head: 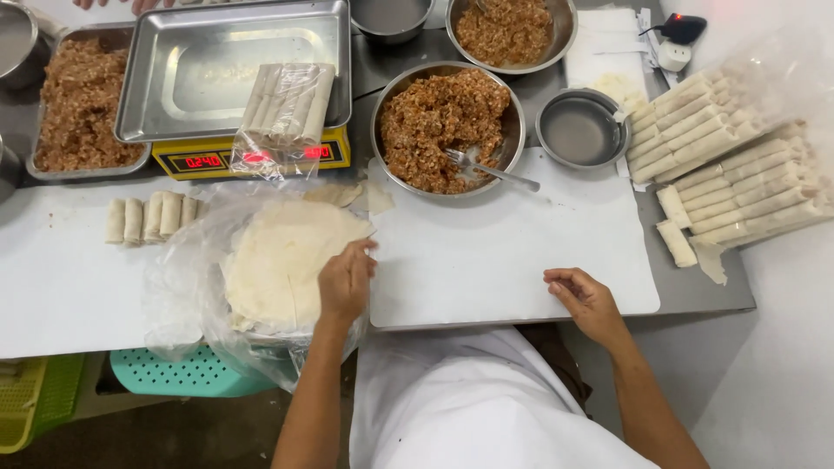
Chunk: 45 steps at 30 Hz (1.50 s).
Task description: The person prepares and packages food rolls. They place several rolls into a plastic bag, peel apart thin wrappers, place a portion of filling from a bowl onto a wrapper using a fork, and then fold and roll the wrapper to encase the filling.
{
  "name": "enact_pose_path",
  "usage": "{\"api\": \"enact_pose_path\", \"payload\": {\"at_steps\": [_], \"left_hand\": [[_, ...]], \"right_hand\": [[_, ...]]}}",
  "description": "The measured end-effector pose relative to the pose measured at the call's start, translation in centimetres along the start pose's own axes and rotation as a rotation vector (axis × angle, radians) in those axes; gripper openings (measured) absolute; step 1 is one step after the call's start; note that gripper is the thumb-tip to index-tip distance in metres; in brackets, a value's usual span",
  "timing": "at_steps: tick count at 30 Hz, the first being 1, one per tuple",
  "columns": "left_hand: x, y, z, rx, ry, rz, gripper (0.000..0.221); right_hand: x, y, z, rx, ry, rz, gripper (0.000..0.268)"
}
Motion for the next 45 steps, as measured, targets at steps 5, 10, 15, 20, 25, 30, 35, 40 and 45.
{"api": "enact_pose_path", "payload": {"at_steps": [5,10,15,20,25,30,35,40,45], "left_hand": [[4.5,-4.9,0.5,-0.502,-0.35,0.467,0.031],[7.6,-13.1,1.8,-0.819,-0.843,0.563,0.107],[8.6,-16.9,1.9,-1.101,-0.788,0.591,0.041],[10.2,-19.3,8.9,-1.172,-0.964,0.657,0.021],[9.7,-16.4,19.6,-0.971,-0.687,0.246,0.032],[1.3,-9.8,31.3,-0.852,-0.283,-0.101,0.008],[-12.9,-7.5,34.0,-0.672,0.082,-0.397,0.017],[-30.2,-6.4,34.0,-0.282,0.452,-0.472,0.029],[-40.8,-3.5,31.2,0.374,0.741,-0.442,0.022]], "right_hand": [[-0.3,-0.1,0.8,0.016,0.046,0.017,0.021],[0.9,-0.4,1.2,0.032,0.044,0.065,0.02],[7.2,-0.9,0.5,0.247,0.12,0.236,0.022],[14.6,-5.7,3.0,0.413,0.649,0.435,0.032],[12.8,-12.0,3.8,0.082,1.025,0.269,0.06],[10.4,-11.0,3.2,0.288,0.911,0.332,0.048],[9.8,-8.1,4.2,-0.019,0.918,0.137,0.057],[7.9,-5.1,6.7,0.665,0.64,0.299,0.04],[18.2,-2.1,3.2,0.661,0.462,0.752,0.018]]}}
Point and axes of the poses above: each hand's wrist, its own y-axis away from the middle knuckle, its own x-axis out of the back of the hand, z = x × y, the point moved 6 cm from there along -y, towards the middle knuckle, and after that the axes turned 10 degrees about z, right-handed, at the moved point
